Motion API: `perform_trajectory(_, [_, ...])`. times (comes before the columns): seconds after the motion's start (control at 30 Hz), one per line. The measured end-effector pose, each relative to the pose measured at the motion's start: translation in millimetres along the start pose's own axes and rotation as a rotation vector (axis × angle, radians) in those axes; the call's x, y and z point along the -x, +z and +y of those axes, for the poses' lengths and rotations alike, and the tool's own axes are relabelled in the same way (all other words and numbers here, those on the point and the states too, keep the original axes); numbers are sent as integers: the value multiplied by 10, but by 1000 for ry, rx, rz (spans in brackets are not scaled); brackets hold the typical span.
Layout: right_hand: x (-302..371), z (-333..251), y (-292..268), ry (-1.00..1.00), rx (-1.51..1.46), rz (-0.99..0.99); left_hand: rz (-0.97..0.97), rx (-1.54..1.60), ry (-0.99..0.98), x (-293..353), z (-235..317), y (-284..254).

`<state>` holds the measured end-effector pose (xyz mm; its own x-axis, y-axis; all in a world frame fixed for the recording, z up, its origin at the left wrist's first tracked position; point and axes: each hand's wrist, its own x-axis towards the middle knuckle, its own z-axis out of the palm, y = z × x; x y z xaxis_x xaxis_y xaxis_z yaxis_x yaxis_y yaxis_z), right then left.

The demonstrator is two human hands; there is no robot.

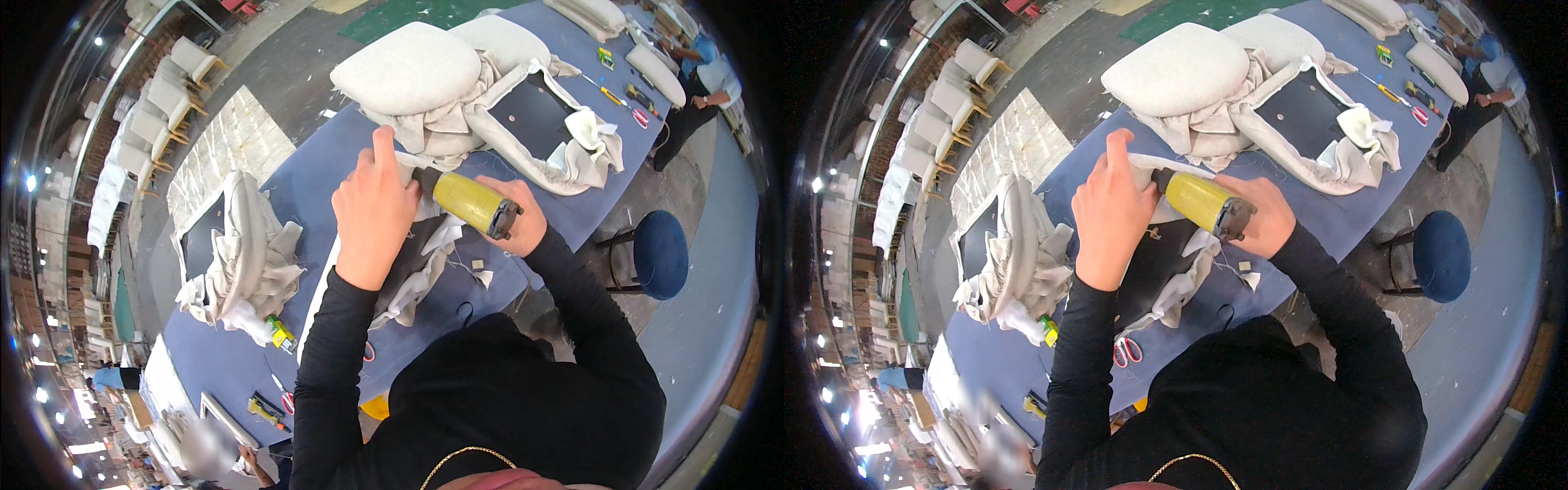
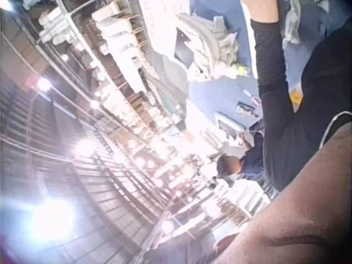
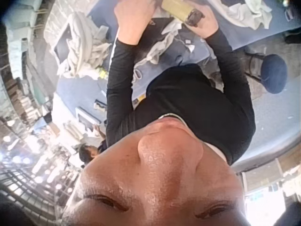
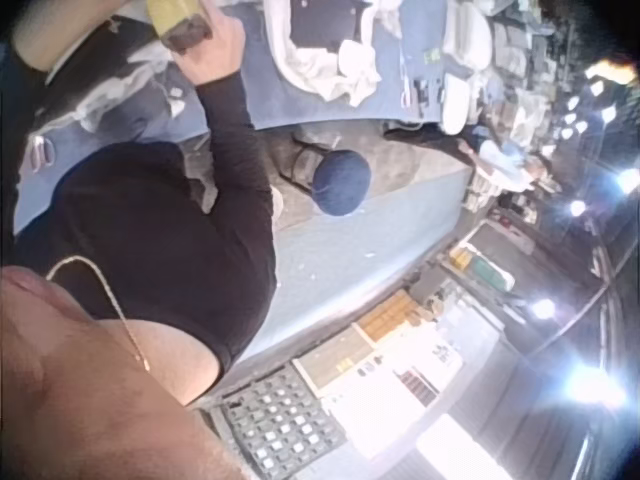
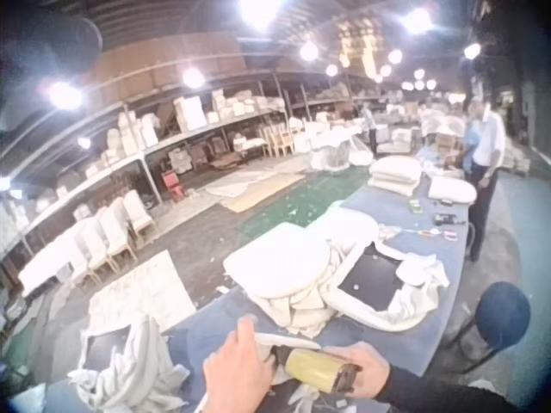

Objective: The person works on upholstering a chair seat, using a staple gun to secure white fabric over a foam cushion. They repeatedly trim excess fabric with scissors and adjust the material to ensure a tight fit around the edges of the seat frame.

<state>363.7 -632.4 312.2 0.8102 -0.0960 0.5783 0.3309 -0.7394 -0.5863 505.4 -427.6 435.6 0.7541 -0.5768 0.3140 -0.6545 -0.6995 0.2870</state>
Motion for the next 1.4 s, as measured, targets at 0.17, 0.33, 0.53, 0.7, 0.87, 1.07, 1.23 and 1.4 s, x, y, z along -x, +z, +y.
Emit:
perform_trajectory(0.17, [-11,-55,40,437,-489,18,76,17,-5,151,-138,-81])
perform_trajectory(0.33, [563,658,-50,670,-303,-68,199,286,44,803,-737,-355])
perform_trajectory(0.53, [2212,2087,662,1014,398,-193,236,545,101,1638,-1111,-738])
perform_trajectory(0.7, [2311,2604,866,803,398,-76,182,705,129,1913,-1210,-784])
perform_trajectory(0.87, [453,729,1008,554,-516,237,250,694,122,2001,-1069,-777])
perform_trajectory(1.07, [-138,-957,881,-150,-465,-364,-27,851,-21,2046,-804,-844])
perform_trajectory(1.23, [-254,-954,1001,-372,-442,-420,-149,975,357,2154,-933,-744])
perform_trajectory(1.4, [-258,-1066,1085,-433,-469,-478,-201,1226,634,2161,-948,-549])
